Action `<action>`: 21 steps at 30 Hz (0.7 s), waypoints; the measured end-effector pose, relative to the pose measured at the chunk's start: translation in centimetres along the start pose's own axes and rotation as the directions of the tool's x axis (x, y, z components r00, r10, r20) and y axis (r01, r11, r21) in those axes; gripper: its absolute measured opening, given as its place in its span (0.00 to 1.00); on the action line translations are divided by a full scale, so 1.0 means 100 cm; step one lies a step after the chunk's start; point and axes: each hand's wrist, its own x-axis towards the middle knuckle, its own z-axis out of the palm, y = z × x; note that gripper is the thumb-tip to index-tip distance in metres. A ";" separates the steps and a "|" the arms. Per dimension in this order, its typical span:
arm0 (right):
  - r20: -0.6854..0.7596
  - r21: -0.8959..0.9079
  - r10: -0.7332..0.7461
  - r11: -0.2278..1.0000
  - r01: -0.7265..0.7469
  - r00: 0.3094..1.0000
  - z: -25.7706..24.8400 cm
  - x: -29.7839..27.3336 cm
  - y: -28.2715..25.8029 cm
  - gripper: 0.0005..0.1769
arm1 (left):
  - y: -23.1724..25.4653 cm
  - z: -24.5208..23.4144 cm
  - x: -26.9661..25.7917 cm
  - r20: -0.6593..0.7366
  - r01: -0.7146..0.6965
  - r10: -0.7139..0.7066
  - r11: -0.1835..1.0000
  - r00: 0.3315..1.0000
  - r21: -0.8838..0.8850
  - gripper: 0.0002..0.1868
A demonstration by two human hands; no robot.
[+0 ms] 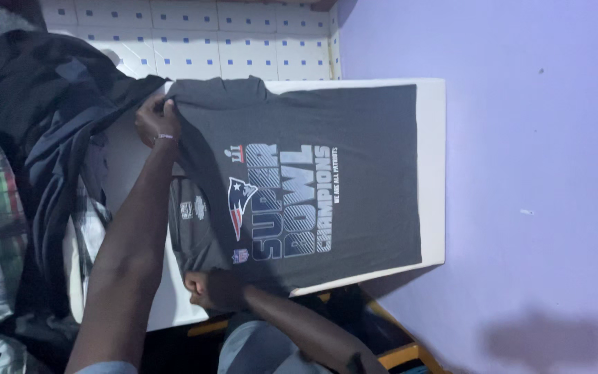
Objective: The person smooths out a shirt on a white surface and then folds it in half.
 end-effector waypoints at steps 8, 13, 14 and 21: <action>0.019 -0.043 0.060 0.997 -0.059 0.998 -0.011 0.001 -0.013 0.13 | -0.005 -0.027 -0.009 0.073 -0.221 0.218 0.975 0.973 0.037 0.12; 0.045 -0.103 0.145 0.985 -0.140 0.988 0.008 0.025 0.017 0.14 | -0.047 -0.032 0.009 0.259 -0.465 0.465 0.883 0.846 -0.066 0.26; -0.001 -0.128 0.091 0.988 -0.090 0.996 0.012 0.029 0.021 0.13 | -0.053 -0.030 0.013 0.257 -0.468 0.468 0.881 0.846 -0.066 0.26; 0.023 0.165 0.253 0.953 -0.253 0.967 0.033 0.030 0.052 0.12 | -0.050 -0.033 -0.078 -0.007 -0.418 0.442 0.854 0.897 0.311 0.29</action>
